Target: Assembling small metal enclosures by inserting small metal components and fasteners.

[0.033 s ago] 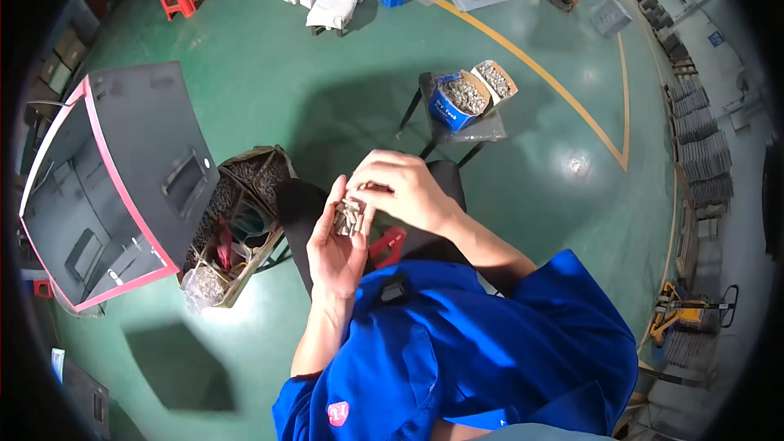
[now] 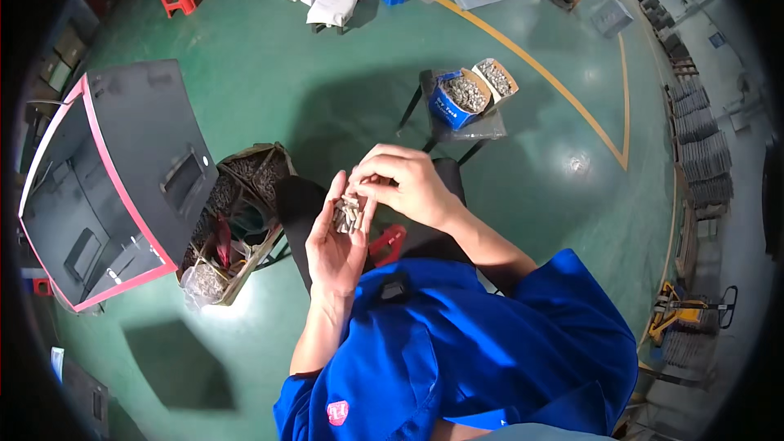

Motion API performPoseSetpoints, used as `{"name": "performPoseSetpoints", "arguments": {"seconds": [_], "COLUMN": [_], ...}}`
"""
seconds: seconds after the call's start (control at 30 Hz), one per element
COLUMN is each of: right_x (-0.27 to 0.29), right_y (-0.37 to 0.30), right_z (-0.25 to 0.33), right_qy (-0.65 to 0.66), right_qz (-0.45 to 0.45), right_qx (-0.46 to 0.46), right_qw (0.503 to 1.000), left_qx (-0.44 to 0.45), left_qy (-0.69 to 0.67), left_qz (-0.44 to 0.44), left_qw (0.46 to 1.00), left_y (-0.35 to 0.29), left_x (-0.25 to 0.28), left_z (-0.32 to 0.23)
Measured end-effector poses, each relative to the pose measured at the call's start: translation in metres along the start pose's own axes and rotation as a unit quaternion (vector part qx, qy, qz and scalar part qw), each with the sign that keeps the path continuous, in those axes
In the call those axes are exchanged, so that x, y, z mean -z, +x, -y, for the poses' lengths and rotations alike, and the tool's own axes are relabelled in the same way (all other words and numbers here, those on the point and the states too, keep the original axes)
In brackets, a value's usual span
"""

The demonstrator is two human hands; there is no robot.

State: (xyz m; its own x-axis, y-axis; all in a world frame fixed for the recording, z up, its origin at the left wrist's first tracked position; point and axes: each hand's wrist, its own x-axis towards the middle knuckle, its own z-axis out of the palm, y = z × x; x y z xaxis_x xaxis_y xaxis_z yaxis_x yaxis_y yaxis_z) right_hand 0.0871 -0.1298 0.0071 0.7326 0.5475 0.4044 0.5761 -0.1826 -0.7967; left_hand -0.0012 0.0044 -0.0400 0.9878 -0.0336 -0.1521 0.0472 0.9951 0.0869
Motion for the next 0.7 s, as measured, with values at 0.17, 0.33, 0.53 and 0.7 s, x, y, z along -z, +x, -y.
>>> {"name": "performPoseSetpoints", "arguments": {"seconds": [0.17,0.33,0.53,0.7], "right_x": [0.010,0.010,0.005,-0.005], "right_y": [0.004,-0.007,-0.002,-0.001], "right_z": [0.009,0.008,0.008,0.017], "right_qy": [0.017,0.060,0.031,0.034], "right_qz": [-0.056,-0.107,-0.097,-0.020], "right_qx": [-0.041,-0.045,0.049,0.047], "right_qw": [0.997,0.991,0.994,0.998], "left_qx": [0.003,0.013,0.006,0.011], "left_qy": [-0.012,-0.074,-0.061,-0.046], "left_qz": [0.040,0.080,0.065,0.053], "left_qw": [0.999,0.994,0.996,0.997], "left_y": [0.001,-0.001,-0.007,-0.004], "left_x": [-0.019,-0.022,-0.026,-0.024], "left_z": [-0.003,-0.001,-0.003,-0.003]}}
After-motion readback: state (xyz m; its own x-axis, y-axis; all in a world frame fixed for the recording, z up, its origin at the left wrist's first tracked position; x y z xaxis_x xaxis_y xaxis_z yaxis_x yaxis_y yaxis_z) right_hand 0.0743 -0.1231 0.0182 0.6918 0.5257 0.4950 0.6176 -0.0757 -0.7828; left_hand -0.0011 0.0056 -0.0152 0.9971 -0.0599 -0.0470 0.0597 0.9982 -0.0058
